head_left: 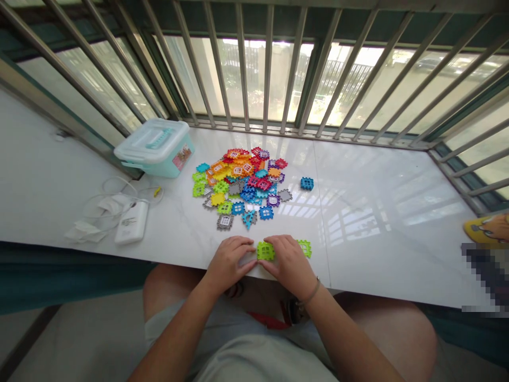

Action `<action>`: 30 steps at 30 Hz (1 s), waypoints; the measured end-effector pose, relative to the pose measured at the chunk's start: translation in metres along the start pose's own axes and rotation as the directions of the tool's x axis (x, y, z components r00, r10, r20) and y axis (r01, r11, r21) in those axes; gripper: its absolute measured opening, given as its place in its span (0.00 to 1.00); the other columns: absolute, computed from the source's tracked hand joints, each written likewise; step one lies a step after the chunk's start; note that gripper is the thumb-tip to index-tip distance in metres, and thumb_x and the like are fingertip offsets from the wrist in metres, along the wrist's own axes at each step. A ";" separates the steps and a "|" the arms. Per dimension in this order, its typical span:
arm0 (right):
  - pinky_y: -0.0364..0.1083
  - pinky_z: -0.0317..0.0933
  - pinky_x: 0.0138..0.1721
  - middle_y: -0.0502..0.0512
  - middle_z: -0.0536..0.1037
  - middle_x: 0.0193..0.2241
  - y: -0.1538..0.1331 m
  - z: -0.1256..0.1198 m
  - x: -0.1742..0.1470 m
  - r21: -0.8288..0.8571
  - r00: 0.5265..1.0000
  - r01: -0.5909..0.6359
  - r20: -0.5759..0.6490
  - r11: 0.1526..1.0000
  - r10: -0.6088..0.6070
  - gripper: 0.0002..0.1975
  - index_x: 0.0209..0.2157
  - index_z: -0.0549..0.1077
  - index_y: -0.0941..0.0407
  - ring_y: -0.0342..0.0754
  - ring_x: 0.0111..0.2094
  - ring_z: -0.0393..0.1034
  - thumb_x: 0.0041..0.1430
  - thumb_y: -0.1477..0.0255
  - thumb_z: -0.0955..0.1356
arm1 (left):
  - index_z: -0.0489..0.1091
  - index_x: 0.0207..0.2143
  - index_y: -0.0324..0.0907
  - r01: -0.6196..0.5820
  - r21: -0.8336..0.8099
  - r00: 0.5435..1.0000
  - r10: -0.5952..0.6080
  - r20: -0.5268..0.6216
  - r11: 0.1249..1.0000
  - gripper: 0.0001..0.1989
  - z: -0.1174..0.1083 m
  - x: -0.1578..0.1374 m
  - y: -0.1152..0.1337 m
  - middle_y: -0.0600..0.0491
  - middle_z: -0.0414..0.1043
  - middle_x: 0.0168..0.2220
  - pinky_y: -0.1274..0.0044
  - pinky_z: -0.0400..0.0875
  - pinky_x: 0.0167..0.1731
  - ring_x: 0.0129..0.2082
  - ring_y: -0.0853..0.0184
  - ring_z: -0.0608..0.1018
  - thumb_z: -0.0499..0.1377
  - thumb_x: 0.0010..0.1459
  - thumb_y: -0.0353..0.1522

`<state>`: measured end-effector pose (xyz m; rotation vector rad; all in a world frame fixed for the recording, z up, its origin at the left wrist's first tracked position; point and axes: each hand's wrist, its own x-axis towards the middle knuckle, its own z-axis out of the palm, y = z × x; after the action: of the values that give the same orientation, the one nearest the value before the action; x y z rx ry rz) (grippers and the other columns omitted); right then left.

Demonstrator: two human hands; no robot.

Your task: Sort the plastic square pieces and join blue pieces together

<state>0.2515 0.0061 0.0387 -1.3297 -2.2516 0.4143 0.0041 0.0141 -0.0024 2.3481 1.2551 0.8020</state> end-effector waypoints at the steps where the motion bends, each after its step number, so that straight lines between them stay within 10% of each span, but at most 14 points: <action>1: 0.59 0.70 0.56 0.61 0.80 0.51 0.000 0.001 0.000 -0.001 1.000 -0.005 0.007 1.000 0.005 0.24 0.58 0.72 0.53 0.61 0.54 0.74 0.66 0.64 0.78 | 0.79 0.49 0.49 0.000 0.003 1.000 0.000 0.003 1.000 0.11 0.000 0.000 0.000 0.47 0.81 0.56 0.57 0.75 0.59 0.57 0.53 0.81 0.70 0.66 0.38; 30: 0.69 0.58 0.69 0.61 0.81 0.56 0.009 0.002 0.001 -0.066 0.997 0.015 0.082 0.998 -0.009 0.34 0.63 0.69 0.50 0.62 0.59 0.72 0.60 0.65 0.81 | 0.80 0.50 0.51 0.005 0.034 1.000 -0.005 0.015 0.999 0.08 -0.001 0.001 0.002 0.48 0.81 0.55 0.58 0.74 0.59 0.57 0.54 0.80 0.67 0.69 0.37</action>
<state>0.2565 0.0113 0.0334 -1.3540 -2.3583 0.4001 0.0055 0.0133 -0.0002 2.3720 1.2771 0.7658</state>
